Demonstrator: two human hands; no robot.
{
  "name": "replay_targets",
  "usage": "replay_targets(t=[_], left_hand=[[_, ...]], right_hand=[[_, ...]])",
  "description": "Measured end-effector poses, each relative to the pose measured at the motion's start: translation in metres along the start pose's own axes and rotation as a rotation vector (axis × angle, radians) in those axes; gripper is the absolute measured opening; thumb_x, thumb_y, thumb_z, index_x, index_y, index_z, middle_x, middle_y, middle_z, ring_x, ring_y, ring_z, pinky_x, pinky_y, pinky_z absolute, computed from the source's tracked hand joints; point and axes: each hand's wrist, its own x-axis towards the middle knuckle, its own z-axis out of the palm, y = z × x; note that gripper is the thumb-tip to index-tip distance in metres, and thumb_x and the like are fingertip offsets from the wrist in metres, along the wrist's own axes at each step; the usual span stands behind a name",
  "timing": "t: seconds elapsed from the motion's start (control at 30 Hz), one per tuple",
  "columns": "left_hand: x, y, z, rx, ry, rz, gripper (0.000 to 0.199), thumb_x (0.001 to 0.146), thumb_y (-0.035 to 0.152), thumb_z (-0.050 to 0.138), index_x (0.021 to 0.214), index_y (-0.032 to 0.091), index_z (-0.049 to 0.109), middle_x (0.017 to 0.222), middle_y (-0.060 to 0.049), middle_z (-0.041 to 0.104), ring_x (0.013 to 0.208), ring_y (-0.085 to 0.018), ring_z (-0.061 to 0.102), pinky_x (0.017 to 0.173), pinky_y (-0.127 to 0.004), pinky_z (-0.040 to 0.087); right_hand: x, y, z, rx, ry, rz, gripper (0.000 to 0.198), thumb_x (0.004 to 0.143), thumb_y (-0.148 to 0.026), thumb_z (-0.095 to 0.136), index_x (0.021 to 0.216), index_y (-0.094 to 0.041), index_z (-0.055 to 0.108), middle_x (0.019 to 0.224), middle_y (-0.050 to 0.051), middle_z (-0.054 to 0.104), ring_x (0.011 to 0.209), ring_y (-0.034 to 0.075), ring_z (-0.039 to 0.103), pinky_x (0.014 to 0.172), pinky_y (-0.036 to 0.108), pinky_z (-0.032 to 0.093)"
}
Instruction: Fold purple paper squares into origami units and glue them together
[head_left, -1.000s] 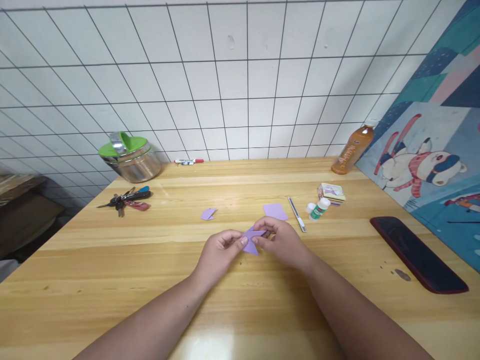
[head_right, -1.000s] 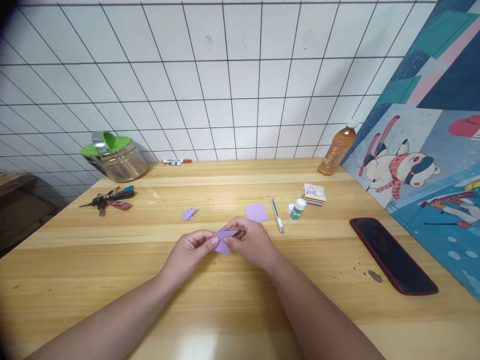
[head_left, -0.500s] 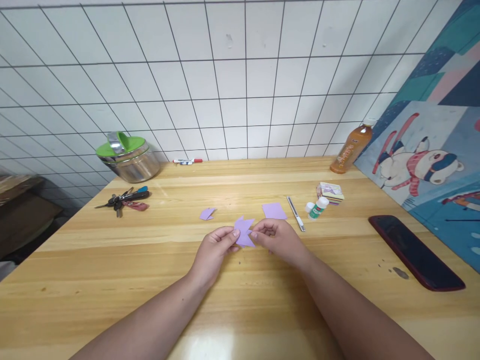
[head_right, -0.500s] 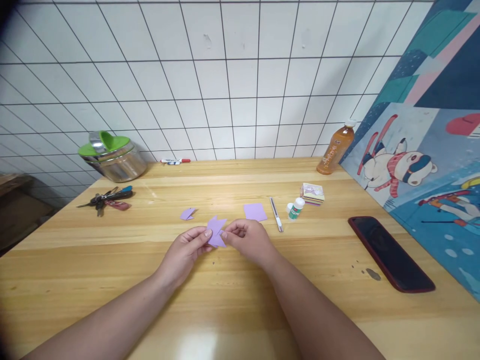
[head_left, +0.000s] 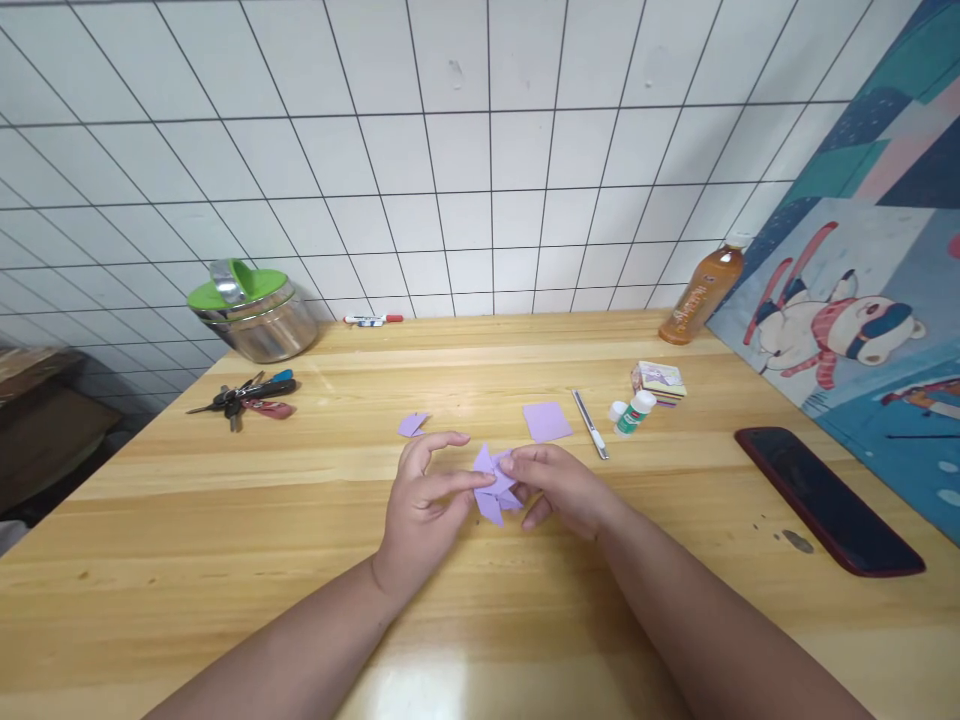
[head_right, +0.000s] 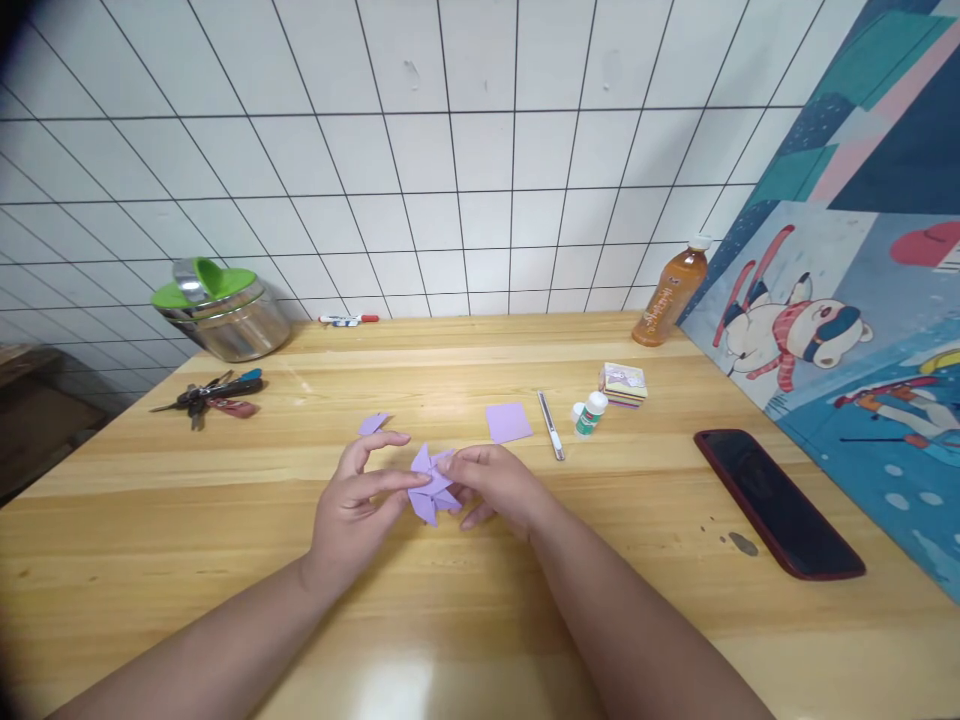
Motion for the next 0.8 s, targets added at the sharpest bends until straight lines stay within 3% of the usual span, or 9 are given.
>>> replay_targets(t=[0.07, 0.17, 0.23, 0.3, 0.4, 0.53, 0.67, 0.8], left_hand=[[-0.001, 0.001, 0.002, -0.047, -0.012, -0.038, 0.023, 0.074, 0.016, 0.060, 0.085, 0.032, 0.073, 0.113, -0.004, 0.054, 0.112, -0.023, 0.046, 0.103, -0.039, 0.028], [0.000, -0.002, 0.005, -0.344, -0.050, -0.282, 0.030, 0.080, 0.025, 0.054, 0.109, 0.026, 0.062, 0.106, -0.006, 0.058, 0.103, -0.022, 0.052, 0.092, -0.036, 0.038], [0.001, -0.005, 0.008, -0.498, -0.174, -0.472, 0.028, 0.084, 0.034, 0.048, 0.103, 0.019, 0.061, 0.090, -0.007, 0.061, 0.085, -0.019, 0.057, 0.076, -0.032, 0.044], [0.002, -0.006, 0.010, -0.499, -0.329, -0.573, 0.029, 0.083, 0.040, 0.050, 0.084, 0.014, 0.063, 0.073, -0.004, 0.061, 0.068, -0.015, 0.054, 0.065, -0.027, 0.042], [0.003, -0.006, 0.010, -0.432, -0.359, -0.576, 0.026, 0.079, 0.038, 0.058, 0.072, 0.013, 0.060, 0.063, 0.000, 0.057, 0.059, -0.011, 0.049, 0.059, -0.023, 0.038], [0.004, -0.003, 0.009, -0.403, -0.213, -0.537, 0.024, 0.079, 0.037, 0.058, 0.073, 0.014, 0.060, 0.066, 0.001, 0.057, 0.064, -0.011, 0.050, 0.062, -0.022, 0.038], [0.003, -0.001, 0.009, -0.395, -0.216, -0.511, 0.023, 0.079, 0.036, 0.058, 0.073, 0.014, 0.060, 0.072, 0.000, 0.060, 0.072, -0.013, 0.053, 0.070, -0.024, 0.041], [0.003, 0.001, 0.010, -0.371, -0.220, -0.478, 0.021, 0.080, 0.034, 0.057, 0.074, 0.014, 0.060, 0.074, -0.001, 0.062, 0.074, -0.014, 0.055, 0.072, -0.025, 0.042]], right_hand=[[0.001, 0.000, 0.000, -0.024, 0.030, -0.025, 0.034, 0.066, -0.047, 0.067, 0.070, -0.015, 0.058, 0.062, -0.001, 0.056, 0.054, 0.009, 0.052, 0.044, 0.018, 0.046], [0.004, 0.003, -0.001, -0.107, 0.136, -0.071, 0.032, 0.068, -0.045, 0.066, 0.065, -0.016, 0.053, 0.054, -0.003, 0.053, 0.048, 0.008, 0.048, 0.043, 0.018, 0.043], [0.005, 0.004, -0.001, -0.209, 0.194, -0.140, 0.030, 0.070, -0.043, 0.064, 0.063, -0.017, 0.052, 0.051, -0.005, 0.051, 0.045, 0.007, 0.046, 0.042, 0.018, 0.041], [0.004, 0.003, 0.000, -0.295, 0.217, -0.209, 0.028, 0.071, -0.041, 0.062, 0.061, -0.017, 0.052, 0.048, -0.005, 0.049, 0.042, 0.007, 0.043, 0.041, 0.018, 0.037], [0.001, -0.001, 0.003, -0.303, 0.213, -0.266, 0.025, 0.073, -0.041, 0.060, 0.065, -0.017, 0.057, 0.052, -0.004, 0.051, 0.046, 0.008, 0.046, 0.042, 0.019, 0.039], [-0.001, -0.002, 0.006, -0.376, 0.256, -0.368, 0.021, 0.071, -0.037, 0.063, 0.079, -0.017, 0.065, 0.071, 0.001, 0.064, 0.063, 0.012, 0.057, 0.053, 0.022, 0.046], [0.002, 0.006, 0.009, -0.469, 0.362, -0.461, 0.017, 0.070, -0.029, 0.065, 0.082, -0.018, 0.067, 0.075, 0.003, 0.068, 0.068, 0.014, 0.061, 0.062, 0.024, 0.049], [0.006, 0.010, 0.008, -0.429, 0.361, -0.449, 0.015, 0.072, -0.031, 0.063, 0.079, -0.018, 0.067, 0.075, 0.003, 0.070, 0.067, 0.014, 0.063, 0.062, 0.025, 0.050]])
